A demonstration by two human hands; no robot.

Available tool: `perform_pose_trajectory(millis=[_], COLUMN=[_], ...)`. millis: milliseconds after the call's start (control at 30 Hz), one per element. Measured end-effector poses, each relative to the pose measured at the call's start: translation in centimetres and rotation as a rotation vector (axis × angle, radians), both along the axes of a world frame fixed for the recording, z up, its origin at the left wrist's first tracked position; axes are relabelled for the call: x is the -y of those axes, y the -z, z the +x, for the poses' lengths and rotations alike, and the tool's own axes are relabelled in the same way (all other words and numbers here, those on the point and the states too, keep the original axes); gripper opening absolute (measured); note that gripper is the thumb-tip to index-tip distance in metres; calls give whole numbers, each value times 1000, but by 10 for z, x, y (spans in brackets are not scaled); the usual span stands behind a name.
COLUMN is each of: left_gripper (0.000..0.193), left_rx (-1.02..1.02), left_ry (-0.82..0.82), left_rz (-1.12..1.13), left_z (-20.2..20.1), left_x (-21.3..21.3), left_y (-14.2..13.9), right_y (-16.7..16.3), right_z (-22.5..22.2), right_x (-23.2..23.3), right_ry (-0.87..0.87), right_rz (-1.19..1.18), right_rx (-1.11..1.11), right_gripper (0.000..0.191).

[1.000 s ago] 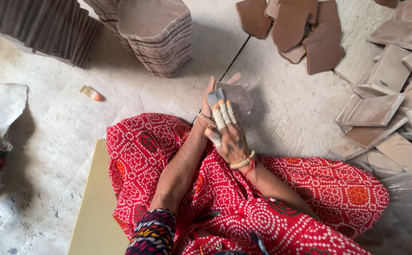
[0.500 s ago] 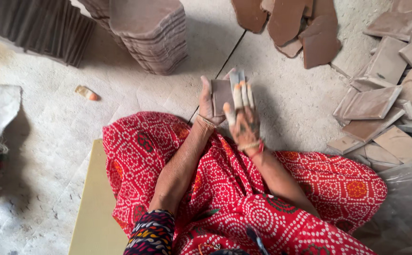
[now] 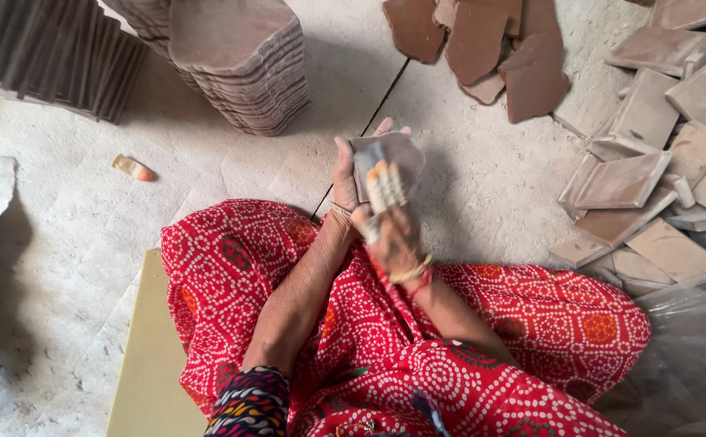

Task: The person sits cross-legged on the floor and smooths the edges of small clay tiles using a flat metal tool. They pick up tiles one at a time, rub the edges against the tool, and place the finished tiles into a nearby stack.

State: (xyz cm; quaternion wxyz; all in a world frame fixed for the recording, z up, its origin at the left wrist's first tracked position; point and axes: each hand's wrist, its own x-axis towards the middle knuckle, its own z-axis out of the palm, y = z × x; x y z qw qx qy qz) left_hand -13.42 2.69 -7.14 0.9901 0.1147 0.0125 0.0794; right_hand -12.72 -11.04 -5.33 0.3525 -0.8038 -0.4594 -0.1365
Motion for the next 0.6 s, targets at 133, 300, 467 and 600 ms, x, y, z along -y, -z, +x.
perform_pose_trajectory(millis=[133,300,467,600], left_gripper=[102,100,88,76], left_rx=[-22,-25,98,9], left_ry=[9,48,88,97], left_rz=[-115,-89,-189,-179], left_z=[1,4,10,15], left_x=[-2,-1,-2,3], left_y=[-5,0,23,35], right_y=[11,17,16,15], right_z=[4,7,2,3], right_x=[-4,0,-5,-18], right_ry=[107,19,-25,-55], right_rz=[-246,-103,7,-60], right_rx=[-293,-472,-55,6], right_gripper=[54,70,67,62])
